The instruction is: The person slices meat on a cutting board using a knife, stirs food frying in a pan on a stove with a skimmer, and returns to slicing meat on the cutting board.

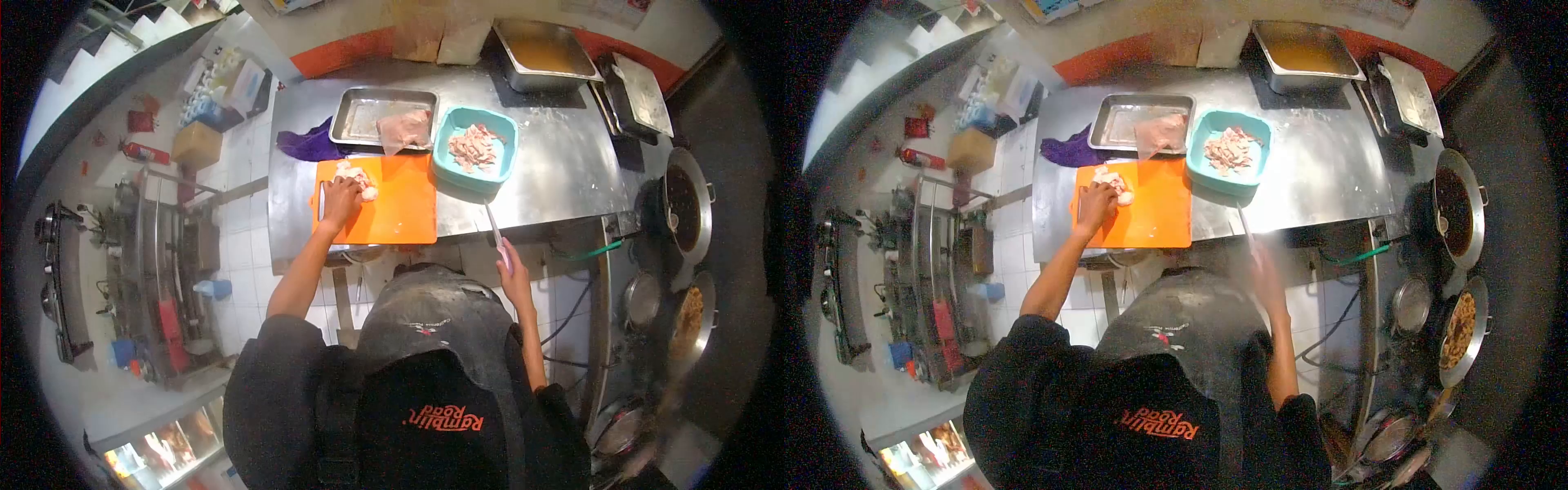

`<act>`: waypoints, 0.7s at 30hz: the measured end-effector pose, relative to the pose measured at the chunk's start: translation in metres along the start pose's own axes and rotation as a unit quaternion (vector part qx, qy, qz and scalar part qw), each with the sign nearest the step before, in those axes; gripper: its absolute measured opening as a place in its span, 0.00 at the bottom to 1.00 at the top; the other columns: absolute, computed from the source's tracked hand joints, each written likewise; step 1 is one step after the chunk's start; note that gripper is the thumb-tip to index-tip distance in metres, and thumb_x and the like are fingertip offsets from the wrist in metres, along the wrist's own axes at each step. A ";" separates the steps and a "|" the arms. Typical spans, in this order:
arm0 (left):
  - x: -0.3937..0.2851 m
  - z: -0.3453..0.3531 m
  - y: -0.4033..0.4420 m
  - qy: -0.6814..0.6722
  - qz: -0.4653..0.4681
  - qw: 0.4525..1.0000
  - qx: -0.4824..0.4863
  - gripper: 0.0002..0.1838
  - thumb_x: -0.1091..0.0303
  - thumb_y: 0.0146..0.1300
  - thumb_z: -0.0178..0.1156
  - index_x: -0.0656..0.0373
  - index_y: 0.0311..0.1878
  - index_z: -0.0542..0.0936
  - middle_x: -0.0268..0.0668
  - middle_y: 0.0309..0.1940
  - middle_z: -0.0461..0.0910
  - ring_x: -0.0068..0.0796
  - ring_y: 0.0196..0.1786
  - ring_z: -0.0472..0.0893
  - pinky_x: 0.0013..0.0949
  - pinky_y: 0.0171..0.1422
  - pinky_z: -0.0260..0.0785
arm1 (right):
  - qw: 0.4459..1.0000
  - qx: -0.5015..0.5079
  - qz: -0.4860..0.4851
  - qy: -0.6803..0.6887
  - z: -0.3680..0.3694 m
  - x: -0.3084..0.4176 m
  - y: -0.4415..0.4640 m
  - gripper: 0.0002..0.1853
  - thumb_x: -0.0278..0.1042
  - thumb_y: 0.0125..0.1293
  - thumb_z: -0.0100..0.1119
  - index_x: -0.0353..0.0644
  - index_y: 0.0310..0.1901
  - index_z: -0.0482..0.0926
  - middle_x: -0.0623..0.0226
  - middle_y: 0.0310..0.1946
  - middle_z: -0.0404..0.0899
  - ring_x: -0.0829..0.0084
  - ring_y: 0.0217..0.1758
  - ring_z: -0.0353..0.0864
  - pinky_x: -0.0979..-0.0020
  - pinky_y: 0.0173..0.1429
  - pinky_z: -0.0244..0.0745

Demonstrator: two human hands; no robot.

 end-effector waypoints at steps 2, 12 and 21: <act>0.007 -0.005 0.002 -0.130 -0.035 0.990 -0.037 0.07 0.62 0.59 0.68 0.51 0.38 0.89 0.29 0.39 0.86 0.32 0.58 0.78 0.48 0.60 0.63 | 1.000 -0.007 -0.008 -0.003 0.004 0.009 0.002 0.31 0.30 0.74 0.58 0.51 0.77 0.66 0.49 0.67 0.78 0.51 0.72 0.77 0.60 0.71 0.71; 0.011 0.006 -0.001 -0.082 0.019 0.996 -0.028 0.11 0.67 0.62 0.66 0.56 0.47 0.88 0.40 0.48 0.85 0.41 0.56 0.81 0.49 0.55 0.75 | 0.999 -0.032 -0.015 -0.005 0.066 0.045 -0.011 0.30 0.31 0.74 0.59 0.57 0.77 0.68 0.57 0.59 0.85 0.68 0.42 0.86 0.67 0.52 0.79; 0.052 -0.070 0.041 -0.361 0.017 0.931 0.045 0.14 0.72 0.69 0.62 0.68 0.54 0.85 0.50 0.42 0.90 0.35 0.45 0.91 0.34 0.51 0.80 | 0.996 -0.086 -0.038 -0.007 0.102 0.067 -0.025 0.30 0.27 0.75 0.57 0.49 0.77 0.67 0.59 0.69 0.77 0.70 0.56 0.84 0.69 0.57 0.79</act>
Point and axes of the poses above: each hand's wrist, its own y-axis towards the middle knuckle, its own z-axis out of the palm, x = y × z, the point moved 1 cm from there along y, towards the middle knuckle
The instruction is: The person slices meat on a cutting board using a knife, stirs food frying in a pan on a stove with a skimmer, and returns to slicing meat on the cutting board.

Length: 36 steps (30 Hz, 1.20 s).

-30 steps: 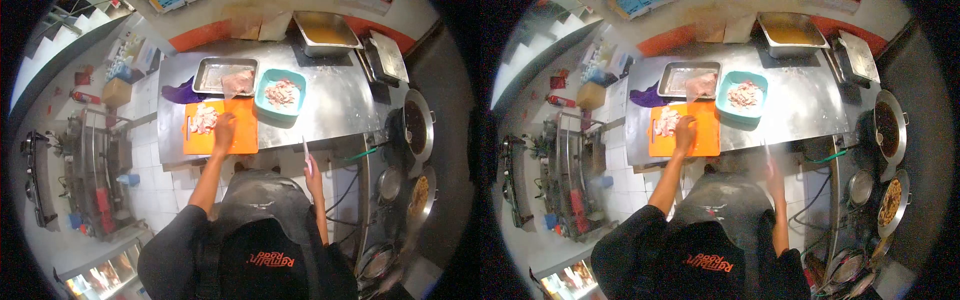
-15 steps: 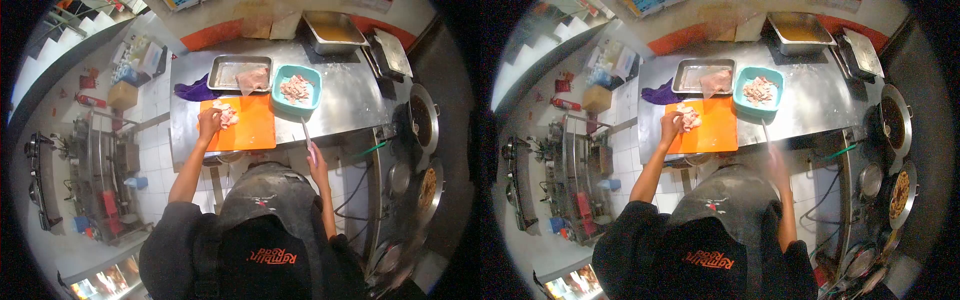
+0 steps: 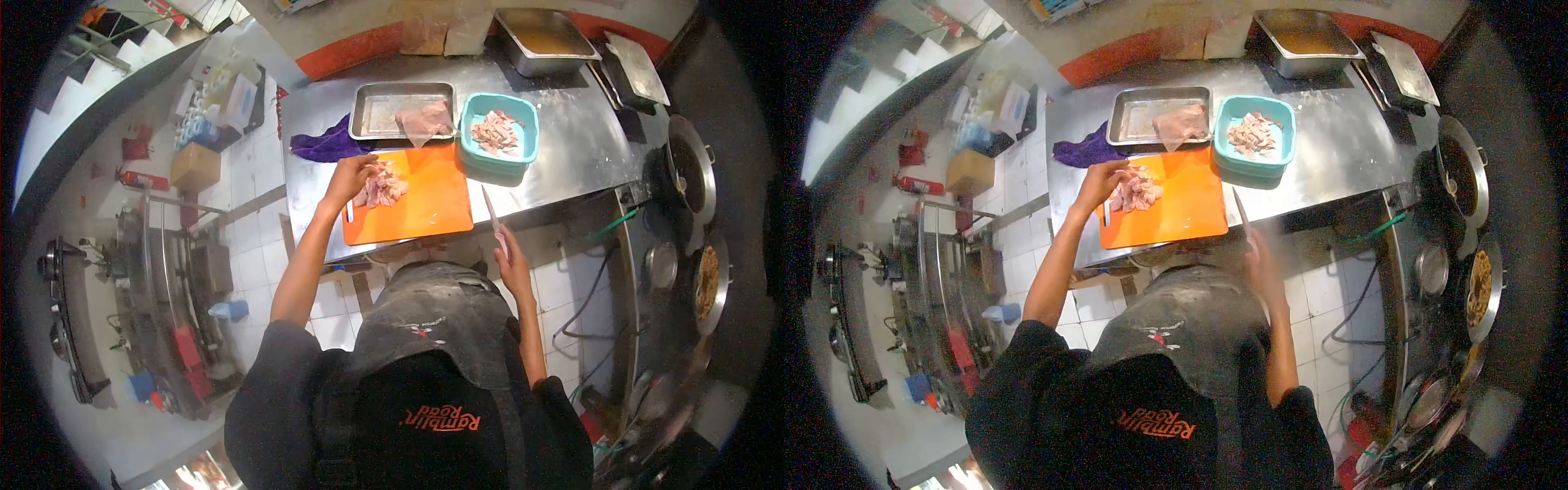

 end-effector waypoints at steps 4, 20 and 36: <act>-0.034 -0.006 0.002 -0.064 -0.014 0.997 0.047 0.15 0.72 0.71 0.61 0.68 0.57 0.84 0.47 0.44 0.90 0.33 0.48 0.90 0.33 0.54 0.81 | 0.998 0.007 0.041 0.055 0.005 0.019 -0.004 0.29 0.27 0.75 0.57 0.49 0.76 0.68 0.59 0.70 0.76 0.70 0.57 0.83 0.69 0.58 0.79; 0.008 0.139 -0.064 0.086 0.022 0.996 -0.013 0.19 0.64 0.56 0.71 0.63 0.50 0.85 0.49 0.43 0.81 0.50 0.51 0.82 0.47 0.56 0.76 | 0.985 0.090 0.140 0.055 0.062 0.039 0.024 0.30 0.31 0.73 0.59 0.52 0.76 0.68 0.49 0.65 0.79 0.46 0.69 0.78 0.56 0.69 0.73; 0.066 0.052 -0.132 0.142 0.120 0.981 0.057 0.08 0.73 0.54 0.65 0.60 0.39 0.83 0.42 0.42 0.80 0.46 0.52 0.78 0.48 0.55 0.71 | 0.986 0.092 0.100 -0.098 0.069 0.020 0.028 0.32 0.28 0.72 0.59 0.63 0.76 0.68 0.46 0.51 0.85 0.42 0.51 0.85 0.49 0.54 0.80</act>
Point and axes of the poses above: each hand's wrist, its own y-axis towards the middle knuckle, its own z-axis out of the palm, x = y × z, the point moved 1 cm from there along y, towards the middle knuckle
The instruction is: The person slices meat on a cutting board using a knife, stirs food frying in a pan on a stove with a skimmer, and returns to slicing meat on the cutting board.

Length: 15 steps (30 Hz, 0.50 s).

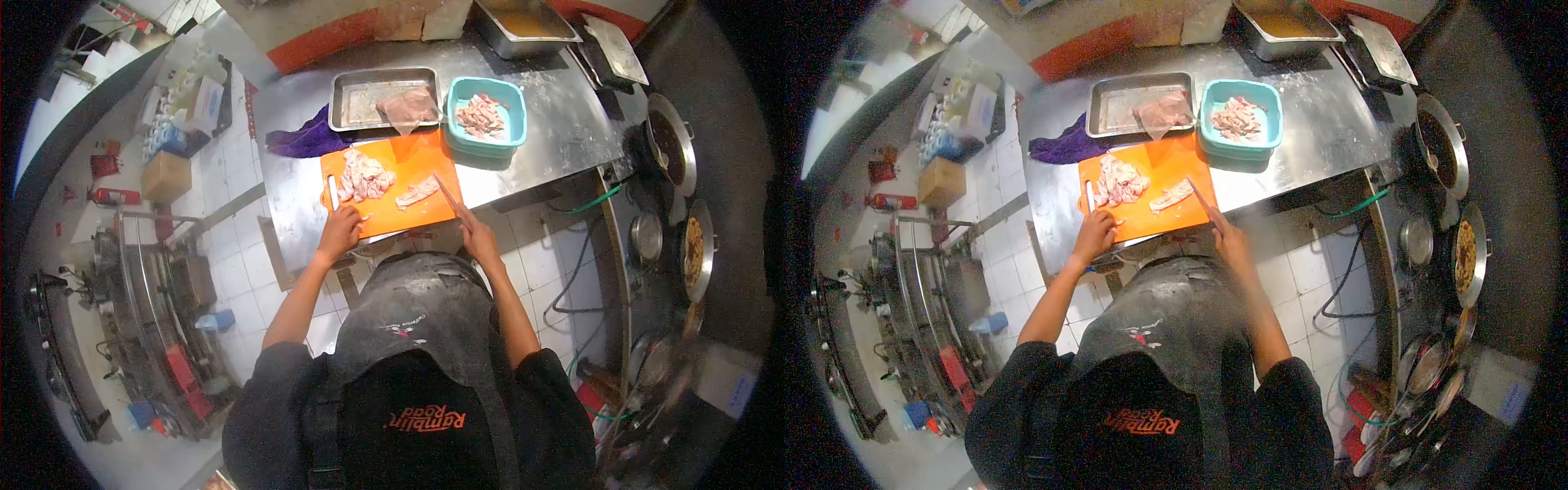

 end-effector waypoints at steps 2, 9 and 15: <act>0.004 -0.003 -0.003 0.003 -0.033 0.999 0.008 0.09 0.73 0.53 0.64 0.60 0.39 0.83 0.42 0.44 0.80 0.46 0.54 0.78 0.48 0.57 0.70 | 0.998 -0.049 -0.044 0.019 0.004 -0.003 0.002 0.32 0.31 0.73 0.59 0.65 0.76 0.67 0.45 0.48 0.85 0.41 0.49 0.85 0.47 0.51 0.80; -0.061 0.040 0.072 -0.008 0.004 0.995 -0.101 0.21 0.66 0.55 0.69 0.57 0.54 0.83 0.43 0.57 0.78 0.46 0.63 0.75 0.50 0.66 0.66 | 0.999 0.019 0.037 0.003 -0.003 -0.003 0.003 0.31 0.33 0.72 0.59 0.62 0.76 0.67 0.43 0.51 0.84 0.39 0.54 0.83 0.46 0.56 0.77; -0.060 0.065 0.107 0.052 -0.040 0.998 0.002 0.18 0.60 0.58 0.72 0.61 0.46 0.81 0.47 0.46 0.81 0.52 0.54 0.79 0.50 0.55 0.69 | 0.998 0.025 0.058 -0.001 -0.014 0.006 0.004 0.32 0.34 0.71 0.59 0.68 0.75 0.67 0.40 0.45 0.84 0.36 0.50 0.83 0.43 0.52 0.78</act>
Point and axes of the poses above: each hand's wrist, its own y-axis towards the middle knuckle, its own z-axis out of the palm, x = y × z, the point moved 1 cm from there along y, towards the middle knuckle
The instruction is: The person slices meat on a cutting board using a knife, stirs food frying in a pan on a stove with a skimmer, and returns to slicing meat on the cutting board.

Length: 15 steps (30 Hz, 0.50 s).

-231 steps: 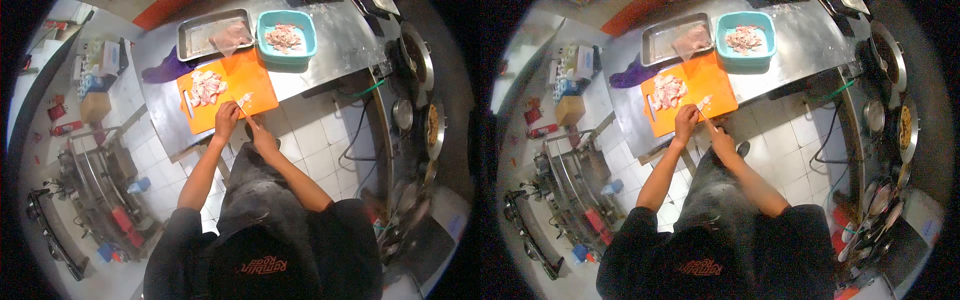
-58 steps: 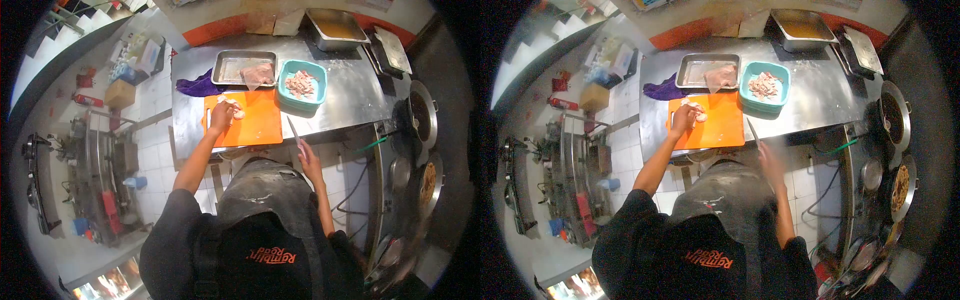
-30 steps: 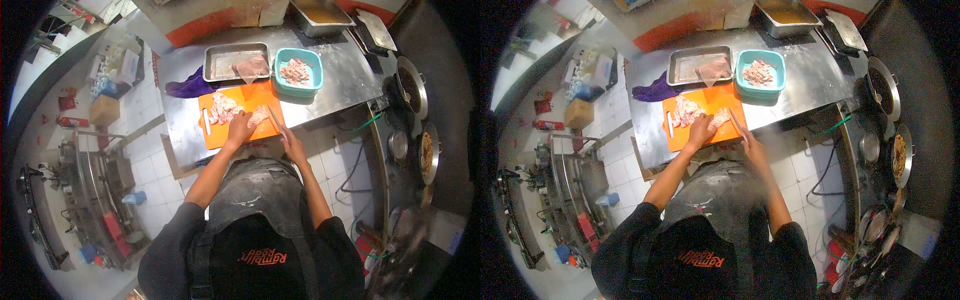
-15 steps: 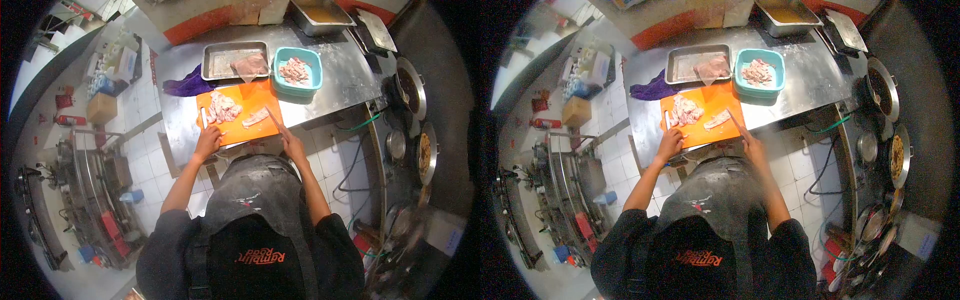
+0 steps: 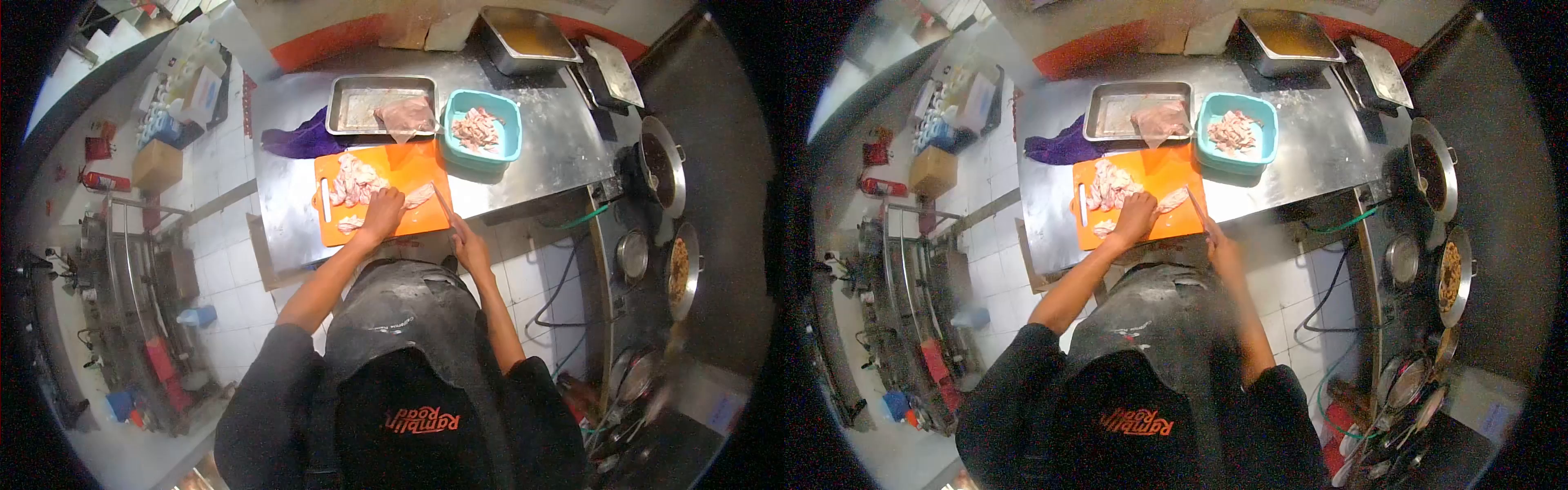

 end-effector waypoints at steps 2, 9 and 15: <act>-0.005 -0.023 -0.007 -0.135 -0.016 0.989 0.056 0.14 0.64 0.60 0.70 0.62 0.38 0.76 0.54 0.28 0.78 0.60 0.37 0.81 0.52 0.40 0.69 | 1.000 -0.011 -0.008 0.010 0.005 -0.008 0.000 0.32 0.34 0.71 0.59 0.68 0.75 0.67 0.40 0.45 0.84 0.36 0.49 0.83 0.43 0.51 0.78; -0.016 -0.064 0.013 -0.228 0.022 0.973 -0.007 0.10 0.68 0.67 0.64 0.64 0.43 0.76 0.51 0.34 0.82 0.54 0.40 0.84 0.47 0.42 0.74 | 0.999 -0.023 -0.010 0.027 0.000 -0.013 0.002 0.31 0.34 0.70 0.60 0.64 0.74 0.70 0.39 0.47 0.83 0.36 0.50 0.82 0.43 0.50 0.78; -0.065 -0.105 0.061 -0.273 0.077 0.959 -0.014 0.09 0.68 0.70 0.63 0.64 0.44 0.78 0.48 0.36 0.83 0.49 0.40 0.85 0.43 0.45 0.76 | 0.987 -0.062 -0.069 0.134 -0.002 -0.025 0.005 0.31 0.30 0.73 0.58 0.56 0.77 0.68 0.45 0.55 0.85 0.57 0.44 0.90 0.61 0.53 0.81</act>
Point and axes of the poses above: each hand's wrist, its own y-axis towards the middle knuckle, its own z-axis out of the palm, x = y × z, the point moved 1 cm from there along y, towards the middle knuckle
